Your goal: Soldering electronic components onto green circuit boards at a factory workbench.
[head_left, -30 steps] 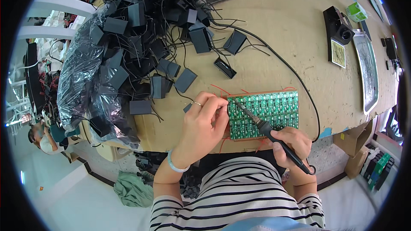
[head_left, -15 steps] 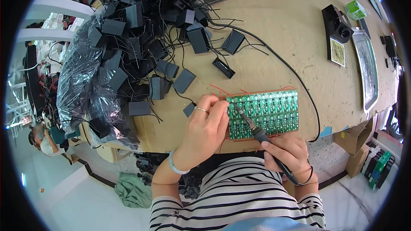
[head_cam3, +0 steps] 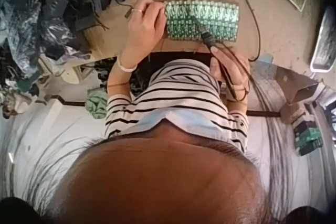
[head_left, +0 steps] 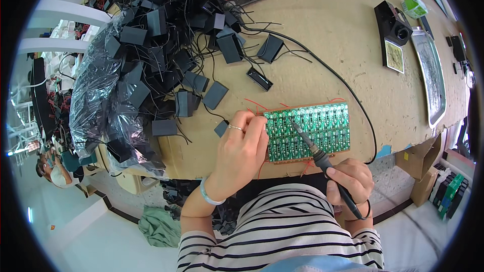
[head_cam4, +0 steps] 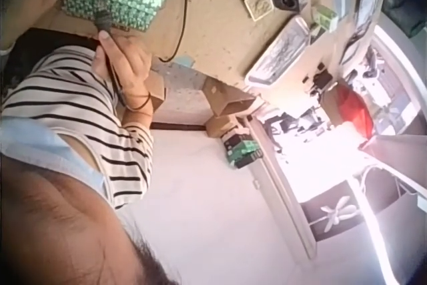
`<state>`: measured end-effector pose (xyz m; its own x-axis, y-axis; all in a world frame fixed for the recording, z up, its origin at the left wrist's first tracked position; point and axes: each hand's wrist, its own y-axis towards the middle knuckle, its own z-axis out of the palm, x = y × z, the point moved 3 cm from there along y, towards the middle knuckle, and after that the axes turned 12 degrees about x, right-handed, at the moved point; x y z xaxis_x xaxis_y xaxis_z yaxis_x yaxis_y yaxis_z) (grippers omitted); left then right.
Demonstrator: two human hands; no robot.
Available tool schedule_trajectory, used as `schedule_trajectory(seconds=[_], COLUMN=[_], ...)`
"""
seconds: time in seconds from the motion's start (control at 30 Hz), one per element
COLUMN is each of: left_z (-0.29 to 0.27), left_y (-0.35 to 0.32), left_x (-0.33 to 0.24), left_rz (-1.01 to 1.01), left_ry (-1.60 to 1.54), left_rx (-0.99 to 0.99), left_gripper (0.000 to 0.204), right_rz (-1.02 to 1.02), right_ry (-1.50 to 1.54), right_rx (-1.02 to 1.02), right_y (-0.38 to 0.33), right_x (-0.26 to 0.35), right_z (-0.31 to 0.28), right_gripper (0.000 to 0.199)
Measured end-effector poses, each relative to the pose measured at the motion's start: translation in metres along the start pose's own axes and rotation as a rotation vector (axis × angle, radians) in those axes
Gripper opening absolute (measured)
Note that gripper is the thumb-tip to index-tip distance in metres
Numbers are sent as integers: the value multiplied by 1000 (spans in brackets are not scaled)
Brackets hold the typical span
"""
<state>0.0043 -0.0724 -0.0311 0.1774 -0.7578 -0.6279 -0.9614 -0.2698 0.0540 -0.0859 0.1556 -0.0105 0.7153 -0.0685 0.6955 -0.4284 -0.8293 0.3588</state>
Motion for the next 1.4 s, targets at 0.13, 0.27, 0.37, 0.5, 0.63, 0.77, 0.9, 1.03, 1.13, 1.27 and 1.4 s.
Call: schedule_trajectory(seconds=[0.13,0.27,0.37,0.5,0.63,0.77,0.9,1.03,1.13,1.27,1.4], left_z=[-2,-7,-21,-41,-40,-47,-48,-47,-35,-30,-23], left_y=[-3,-10,-25,-51,-49,-17,-5,-22,-30,-27,-17], left_x=[-1,-1,0,21,36,42,51,56,48,18,3], left_rz=[0,-20,-41,-158,-309,-442,-637,-493,-319,-109,83], left_ry=[42,58,-13,99,17,50,222,-58,-327,-300,-53], left_rx=[-9,-28,-140,-207,-222,-164,-48,-105,-307,-294,-13], left_gripper=[17,19,20,17,20,21,25,16,6,16,32], right_rz=[5,-12,-16,19,-15,-45,-20,-9,-14,-8,9], right_ry=[3,16,17,-15,-35,-2,15,-10,10,42,62], right_rx=[-38,-42,-63,-74,-81,-76,-89,-86,-75,-59,-74], right_y=[-2,-1,-7,-14,-6,-4,-10,-14,-13,-12,-16], right_x=[0,0,2,0,4,7,11,9,8,-1,-4], right_z=[0,1,-4,-5,-3,1,-1,-2,-3,1,4], right_gripper=[33,33,31,29,16,22,29,29,27,28,28])
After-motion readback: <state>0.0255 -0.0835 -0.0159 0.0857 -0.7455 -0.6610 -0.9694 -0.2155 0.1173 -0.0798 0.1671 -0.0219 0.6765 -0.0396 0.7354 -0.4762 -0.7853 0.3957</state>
